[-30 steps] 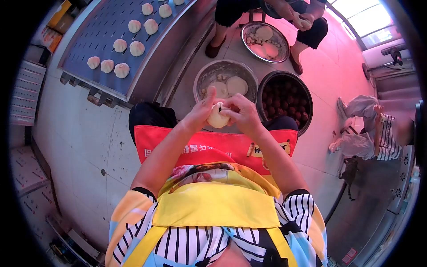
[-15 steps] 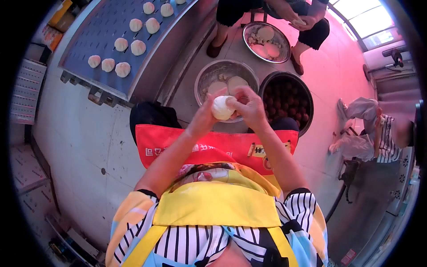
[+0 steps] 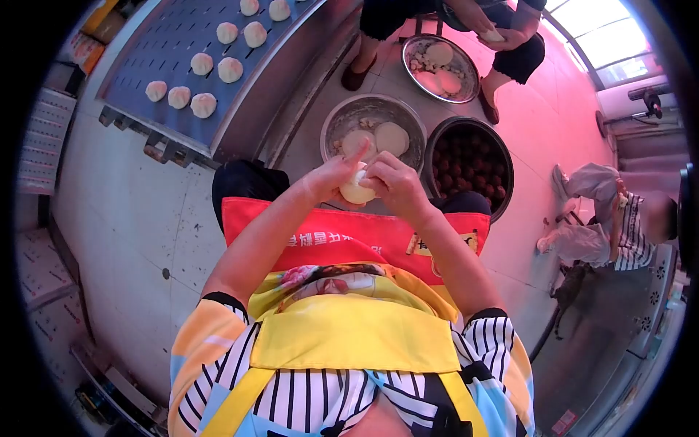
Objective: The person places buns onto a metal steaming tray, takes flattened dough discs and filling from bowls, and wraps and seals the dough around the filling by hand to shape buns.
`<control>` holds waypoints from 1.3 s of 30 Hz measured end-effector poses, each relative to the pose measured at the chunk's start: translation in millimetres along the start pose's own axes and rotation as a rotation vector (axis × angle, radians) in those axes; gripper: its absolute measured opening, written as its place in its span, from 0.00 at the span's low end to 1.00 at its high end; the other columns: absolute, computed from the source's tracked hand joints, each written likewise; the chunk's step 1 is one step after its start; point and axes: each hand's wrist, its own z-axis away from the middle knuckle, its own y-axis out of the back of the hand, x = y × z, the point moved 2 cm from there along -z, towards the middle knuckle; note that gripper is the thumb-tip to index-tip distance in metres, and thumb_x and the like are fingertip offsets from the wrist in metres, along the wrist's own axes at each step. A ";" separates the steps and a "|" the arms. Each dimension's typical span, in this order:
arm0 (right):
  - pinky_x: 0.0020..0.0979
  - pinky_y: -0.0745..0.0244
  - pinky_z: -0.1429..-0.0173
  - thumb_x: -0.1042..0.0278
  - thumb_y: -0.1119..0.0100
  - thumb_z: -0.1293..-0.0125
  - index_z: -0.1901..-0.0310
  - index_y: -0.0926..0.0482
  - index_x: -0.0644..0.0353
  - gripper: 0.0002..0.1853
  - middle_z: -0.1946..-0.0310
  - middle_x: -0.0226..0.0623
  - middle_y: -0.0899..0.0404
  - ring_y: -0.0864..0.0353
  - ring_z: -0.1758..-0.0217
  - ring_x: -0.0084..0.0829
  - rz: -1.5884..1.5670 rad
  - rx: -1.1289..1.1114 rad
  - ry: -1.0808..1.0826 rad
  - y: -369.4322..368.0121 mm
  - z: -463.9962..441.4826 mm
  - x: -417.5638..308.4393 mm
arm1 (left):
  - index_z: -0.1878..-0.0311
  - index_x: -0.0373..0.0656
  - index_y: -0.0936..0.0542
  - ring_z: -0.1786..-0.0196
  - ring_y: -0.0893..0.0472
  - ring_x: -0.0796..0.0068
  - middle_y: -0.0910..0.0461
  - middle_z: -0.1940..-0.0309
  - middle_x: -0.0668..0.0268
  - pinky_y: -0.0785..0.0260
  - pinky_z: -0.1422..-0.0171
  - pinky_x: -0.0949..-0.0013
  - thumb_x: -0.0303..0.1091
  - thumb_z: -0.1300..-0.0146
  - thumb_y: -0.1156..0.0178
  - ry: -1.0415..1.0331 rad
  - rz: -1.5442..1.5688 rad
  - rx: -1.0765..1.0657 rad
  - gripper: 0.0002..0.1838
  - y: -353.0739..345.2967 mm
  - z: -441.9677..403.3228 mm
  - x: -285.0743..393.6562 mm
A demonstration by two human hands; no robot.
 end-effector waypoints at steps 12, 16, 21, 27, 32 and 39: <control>0.20 0.28 0.65 0.75 0.35 0.46 0.61 0.32 0.60 0.15 0.70 0.29 0.25 0.26 0.70 0.16 -0.550 0.236 -0.463 -1.4 -12.8 8.1 | 0.48 0.45 0.28 0.55 0.18 0.67 0.20 0.55 0.62 0.21 0.54 0.59 0.64 0.34 0.55 -0.282 0.542 -0.019 0.30 -9.7 2.9 -14.5; 0.25 0.26 0.59 0.67 0.30 0.49 0.43 0.33 0.61 0.31 0.64 0.36 0.22 0.22 0.65 0.23 0.012 0.301 -0.216 22.2 -17.4 -23.3 | 0.48 0.46 0.28 0.54 0.18 0.69 0.20 0.57 0.64 0.21 0.54 0.60 0.59 0.33 0.53 -0.383 0.730 -0.022 0.26 -13.1 11.5 -8.5; 0.28 0.26 0.53 0.63 0.30 0.50 0.44 0.28 0.61 0.31 0.60 0.40 0.20 0.20 0.59 0.26 -0.331 0.215 -0.328 -9.0 -6.0 -9.6 | 0.47 0.47 0.28 0.53 0.19 0.71 0.22 0.56 0.67 0.21 0.55 0.61 0.61 0.34 0.52 -0.312 0.691 -0.080 0.27 -33.2 14.5 -0.4; 0.28 0.25 0.54 0.64 0.34 0.45 0.54 0.22 0.64 0.19 0.64 0.38 0.19 0.21 0.59 0.24 -0.478 0.283 -0.447 -7.0 -11.2 -15.3 | 0.45 0.50 0.29 0.51 0.20 0.72 0.23 0.54 0.68 0.21 0.58 0.62 0.67 0.35 0.55 -0.390 0.582 0.083 0.31 -48.4 25.8 1.5; 0.27 0.27 0.53 0.67 0.37 0.43 0.53 0.22 0.64 0.16 0.63 0.35 0.20 0.23 0.59 0.22 -0.595 0.270 -0.263 3.8 -25.1 -30.1 | 0.47 0.51 0.28 0.53 0.19 0.73 0.22 0.57 0.68 0.19 0.59 0.65 0.70 0.37 0.58 -0.302 0.511 -0.039 0.33 -35.9 21.4 1.2; 0.26 0.28 0.53 0.68 0.37 0.45 0.53 0.24 0.64 0.18 0.61 0.35 0.21 0.24 0.59 0.21 -0.600 0.173 -0.348 8.7 -25.1 -24.4 | 0.50 0.50 0.27 0.59 0.18 0.73 0.21 0.60 0.68 0.21 0.67 0.70 0.72 0.38 0.60 -0.387 0.482 -0.091 0.34 -45.1 30.7 15.6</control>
